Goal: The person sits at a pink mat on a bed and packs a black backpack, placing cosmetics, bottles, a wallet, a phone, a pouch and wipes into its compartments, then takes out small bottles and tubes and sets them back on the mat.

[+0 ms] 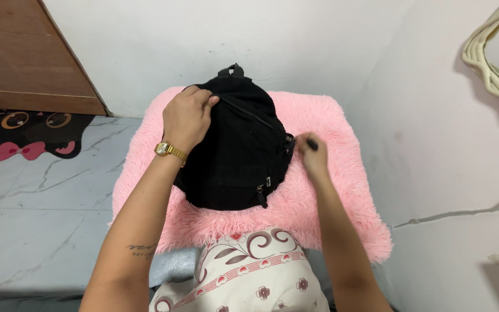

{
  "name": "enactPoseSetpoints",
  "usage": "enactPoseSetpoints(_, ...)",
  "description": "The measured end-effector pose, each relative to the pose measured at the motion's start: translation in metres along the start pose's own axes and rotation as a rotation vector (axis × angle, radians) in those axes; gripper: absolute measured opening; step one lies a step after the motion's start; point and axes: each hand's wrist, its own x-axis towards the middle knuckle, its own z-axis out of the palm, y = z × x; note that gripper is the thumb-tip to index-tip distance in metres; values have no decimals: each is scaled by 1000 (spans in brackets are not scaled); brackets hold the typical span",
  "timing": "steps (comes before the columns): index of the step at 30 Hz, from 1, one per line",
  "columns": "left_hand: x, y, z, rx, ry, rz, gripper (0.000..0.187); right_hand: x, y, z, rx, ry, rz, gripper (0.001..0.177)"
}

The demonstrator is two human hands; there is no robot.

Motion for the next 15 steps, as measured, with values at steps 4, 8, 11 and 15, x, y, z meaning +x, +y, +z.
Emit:
enactPoseSetpoints(4, 5, 12, 5, 12, 49, -8, 21, -6, 40, -1, -46, -54, 60, 14)
enactPoseSetpoints(8, -5, -8, -2, -149, -50, 9, 28, -20, 36, 1, -103, 180, -155, 38)
enactPoseSetpoints(11, -40, -40, -5, -256, 87, 91, 56, -34, 19, -1, -284, 309, -436, 78)
enactPoseSetpoints(15, -101, -83, 15, -556, 236, -237, 82, -28, 17, 15, -272, 72, -339, 82)
